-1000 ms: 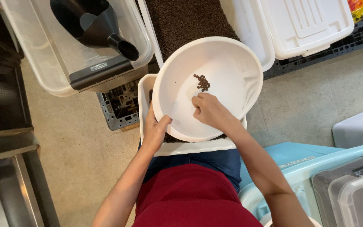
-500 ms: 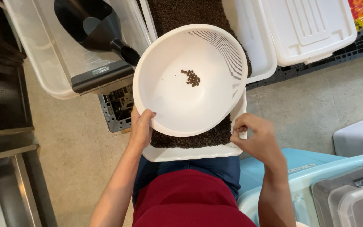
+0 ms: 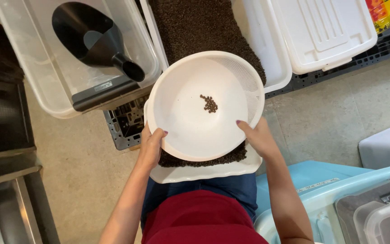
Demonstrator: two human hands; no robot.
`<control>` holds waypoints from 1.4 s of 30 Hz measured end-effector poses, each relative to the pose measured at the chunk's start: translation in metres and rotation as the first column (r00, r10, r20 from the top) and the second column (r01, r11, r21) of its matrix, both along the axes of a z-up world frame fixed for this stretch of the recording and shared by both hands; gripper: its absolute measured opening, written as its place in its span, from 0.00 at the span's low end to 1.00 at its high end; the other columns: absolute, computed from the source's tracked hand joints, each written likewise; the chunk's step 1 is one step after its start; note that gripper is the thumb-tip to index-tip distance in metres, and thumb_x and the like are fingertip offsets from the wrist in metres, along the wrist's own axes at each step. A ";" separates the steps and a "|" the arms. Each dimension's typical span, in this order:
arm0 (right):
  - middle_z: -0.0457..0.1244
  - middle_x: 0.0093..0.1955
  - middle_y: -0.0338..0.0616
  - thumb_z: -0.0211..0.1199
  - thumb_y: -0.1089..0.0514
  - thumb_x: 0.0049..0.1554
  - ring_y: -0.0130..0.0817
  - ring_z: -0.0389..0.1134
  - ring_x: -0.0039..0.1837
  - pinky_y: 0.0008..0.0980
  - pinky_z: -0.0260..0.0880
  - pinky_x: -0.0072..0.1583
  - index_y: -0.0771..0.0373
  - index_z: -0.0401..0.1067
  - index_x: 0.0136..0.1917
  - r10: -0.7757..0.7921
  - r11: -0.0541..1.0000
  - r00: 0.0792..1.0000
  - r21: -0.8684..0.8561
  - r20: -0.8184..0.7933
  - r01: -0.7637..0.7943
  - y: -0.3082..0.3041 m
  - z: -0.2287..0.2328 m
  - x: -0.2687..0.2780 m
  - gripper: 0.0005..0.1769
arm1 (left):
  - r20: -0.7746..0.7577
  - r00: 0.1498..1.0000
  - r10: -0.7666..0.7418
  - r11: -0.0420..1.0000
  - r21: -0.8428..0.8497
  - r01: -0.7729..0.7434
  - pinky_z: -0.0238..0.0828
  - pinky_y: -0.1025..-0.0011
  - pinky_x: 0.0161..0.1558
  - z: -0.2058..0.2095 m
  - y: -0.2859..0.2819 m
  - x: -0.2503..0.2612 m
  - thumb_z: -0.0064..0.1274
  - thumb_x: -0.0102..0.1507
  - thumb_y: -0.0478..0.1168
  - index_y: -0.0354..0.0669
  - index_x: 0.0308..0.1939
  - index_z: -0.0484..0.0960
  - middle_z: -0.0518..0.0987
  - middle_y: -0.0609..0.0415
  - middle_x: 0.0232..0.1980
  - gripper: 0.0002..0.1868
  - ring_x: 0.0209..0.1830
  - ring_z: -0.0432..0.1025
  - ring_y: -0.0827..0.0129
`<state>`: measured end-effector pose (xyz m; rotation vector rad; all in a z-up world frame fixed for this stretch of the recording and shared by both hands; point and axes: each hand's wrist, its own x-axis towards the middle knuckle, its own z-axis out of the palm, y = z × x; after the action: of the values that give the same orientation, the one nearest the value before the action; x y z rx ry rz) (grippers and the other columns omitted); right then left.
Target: Preparing a tray of coffee beans and manually sorting them for quality control
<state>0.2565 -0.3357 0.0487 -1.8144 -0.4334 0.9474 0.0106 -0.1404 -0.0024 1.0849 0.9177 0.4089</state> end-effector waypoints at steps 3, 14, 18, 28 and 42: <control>0.66 0.47 0.64 0.57 0.63 0.61 0.44 0.70 0.35 0.43 0.74 0.30 0.79 0.62 0.69 -0.128 0.992 0.988 -0.003 -0.084 0.128 -0.016 -0.063 0.018 0.25 | 0.020 1.000 -0.021 1.000 -0.010 0.021 0.67 0.46 0.59 0.044 -0.002 0.011 0.46 0.57 0.37 0.34 0.77 0.57 0.60 0.32 0.75 0.42 0.68 0.60 0.46; 0.52 0.75 0.63 0.68 0.68 0.54 0.68 0.69 0.66 0.68 0.81 0.59 0.60 0.45 0.80 -0.506 0.777 0.820 0.272 -0.269 0.568 0.028 -0.074 0.164 0.47 | -0.395 0.916 0.070 0.981 0.193 0.009 0.63 0.42 0.65 0.008 0.002 -0.038 0.55 0.59 0.34 0.36 0.71 0.68 0.72 0.30 0.65 0.34 0.70 0.64 0.35; 0.54 0.73 0.62 0.66 0.68 0.54 0.65 0.69 0.64 0.70 0.81 0.55 0.61 0.47 0.79 -0.427 0.862 0.888 0.218 -0.173 0.457 0.058 -0.125 0.210 0.46 | -0.495 0.869 -0.017 0.997 -0.068 -0.019 0.71 0.49 0.57 -0.012 -0.006 -0.040 0.53 0.55 0.36 0.39 0.74 0.69 0.78 0.36 0.63 0.40 0.63 0.72 0.47; 0.57 0.70 0.64 0.55 0.71 0.53 0.69 0.64 0.65 0.62 0.78 0.50 0.65 0.55 0.77 -0.185 0.936 0.983 -0.307 -0.006 0.174 0.130 -0.189 0.174 0.38 | -0.452 0.892 -0.019 0.989 -0.142 -0.051 0.62 0.54 0.60 0.008 -0.011 -0.051 0.40 0.51 0.24 0.46 0.77 0.63 0.69 0.43 0.71 0.47 0.66 0.64 0.48; 0.63 0.64 0.54 0.49 0.70 0.55 0.57 0.67 0.63 0.58 0.82 0.46 0.61 0.65 0.70 -0.248 0.873 0.966 -0.414 0.076 0.257 0.159 -0.212 0.154 0.30 | -0.467 0.881 0.074 0.975 -0.152 -0.162 0.65 0.66 0.38 -0.044 -0.017 -0.072 0.41 0.48 0.25 0.46 0.67 0.75 0.79 0.46 0.45 0.41 0.38 0.68 0.61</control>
<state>0.4105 -0.1771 -0.1634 -2.2083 0.0094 0.8831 -0.0616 -0.1575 -0.0468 0.9692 1.4211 0.1574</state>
